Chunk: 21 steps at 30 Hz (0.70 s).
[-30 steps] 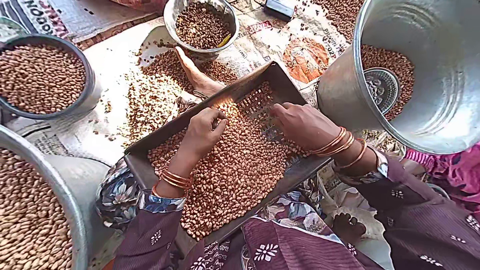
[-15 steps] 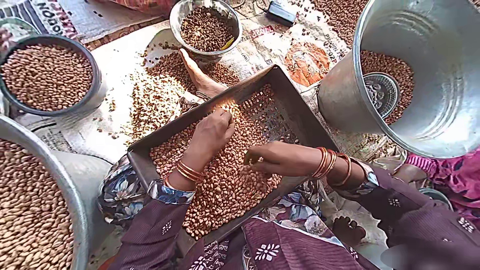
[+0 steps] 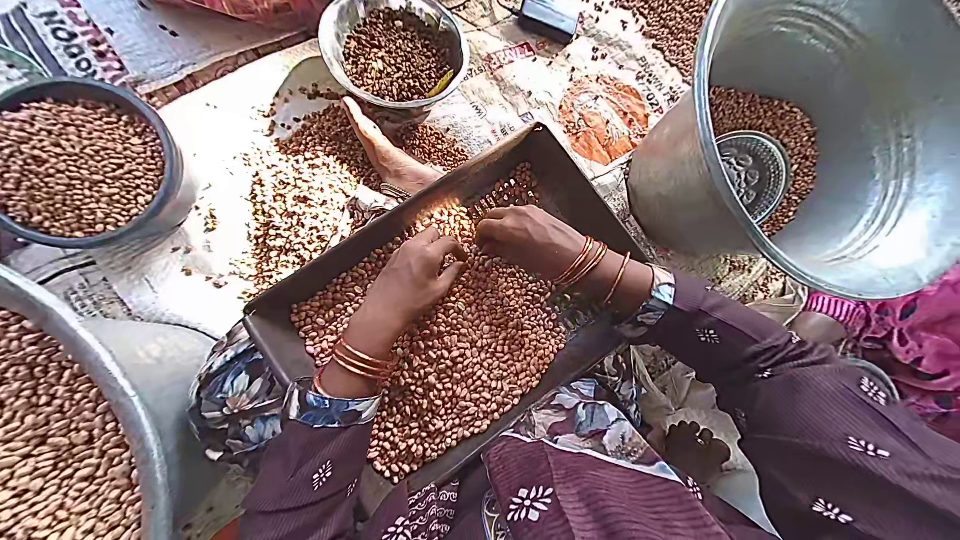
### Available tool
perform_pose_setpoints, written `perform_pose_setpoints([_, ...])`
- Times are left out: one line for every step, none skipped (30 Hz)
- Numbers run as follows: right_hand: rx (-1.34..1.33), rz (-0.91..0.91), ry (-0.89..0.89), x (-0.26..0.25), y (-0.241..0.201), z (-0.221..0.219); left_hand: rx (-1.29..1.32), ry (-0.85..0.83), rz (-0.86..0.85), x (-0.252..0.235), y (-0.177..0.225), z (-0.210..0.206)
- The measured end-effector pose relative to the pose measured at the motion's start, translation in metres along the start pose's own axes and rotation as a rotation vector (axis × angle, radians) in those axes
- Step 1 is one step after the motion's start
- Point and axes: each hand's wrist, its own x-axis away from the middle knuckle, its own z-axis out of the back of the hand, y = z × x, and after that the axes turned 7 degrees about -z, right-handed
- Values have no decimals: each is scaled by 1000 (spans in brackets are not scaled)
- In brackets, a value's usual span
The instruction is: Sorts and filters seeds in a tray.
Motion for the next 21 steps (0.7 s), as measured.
perform_pose_setpoints([-10, -24, -3, 1, 1, 4, -16, -12, 0, 0, 0, -1])
perform_pose_setpoints([-23, -41, 5, 4, 2, 8, -30, -17, 2, 0, 0, -1])
perform_pose_setpoints([-29, -61, 12, 7, 3, 12, -36, -21, 10, 0, 1, -2])
perform_pose_setpoints([-34, -86, 3, 12, 3, 17, -32, -10, 21, 0, 2, -2])
perform_pose_setpoints([-42, -101, -12, 17, 2, 22, -9, 19, 37, 0, 4, -2])
perform_pose_setpoints([-58, -102, -35, 24, 0, 25, 46, 56, 66, 0, 7, 0])
perform_pose_setpoints([-88, -84, -56, 31, -2, 26, 134, 90, 118, 0, 12, 4])
perform_pose_setpoints([-128, -46, -66, 38, -4, 24, 260, 120, 189, 0, 16, 8])
perform_pose_setpoints([-170, -9, -79, 46, -7, 21, 413, 145, 256, 0, 19, 9])
perform_pose_setpoints([-208, 12, -96, 54, -11, 18, 581, 137, 302, 0, 21, 10])
perform_pose_setpoints([-247, 21, -109, 62, -16, 15, 707, 113, 324, 1, 23, 10])
perform_pose_setpoints([-277, 24, -117, 68, -20, 11, 749, 80, 323, 1, 25, 9])
perform_pose_setpoints([-292, 14, -116, 73, -22, 7, 703, 47, 298, 0, 27, 8])
perform_pose_setpoints([-295, -4, -112, 77, -24, 3, 603, 15, 249, 0, 30, 7])
perform_pose_setpoints([-290, -24, -110, 80, -24, 0, 488, -26, 176, -1, 34, 7])
perform_pose_setpoints([-280, -44, -113, 84, -24, -2, 367, -40, 75, -1, 37, 2])
perform_pose_setpoints([-276, -67, -112, 87, -24, -4, 265, -39, -26, -1, 39, -5])
perform_pose_setpoints([-280, -96, -113, 89, -25, -5, 199, -49, -101, -1, 42, -11])
perform_pose_setpoints([-283, -129, -115, 91, -26, -7, 146, -80, -146, 0, 47, -15])
perform_pose_setpoints([-280, -163, -111, 92, -29, -9, 89, -114, -169, 2, 53, -19])
perform_pose_setpoints([-269, -201, -110, 93, -33, -11, 18, -146, -174, 4, 58, -24])
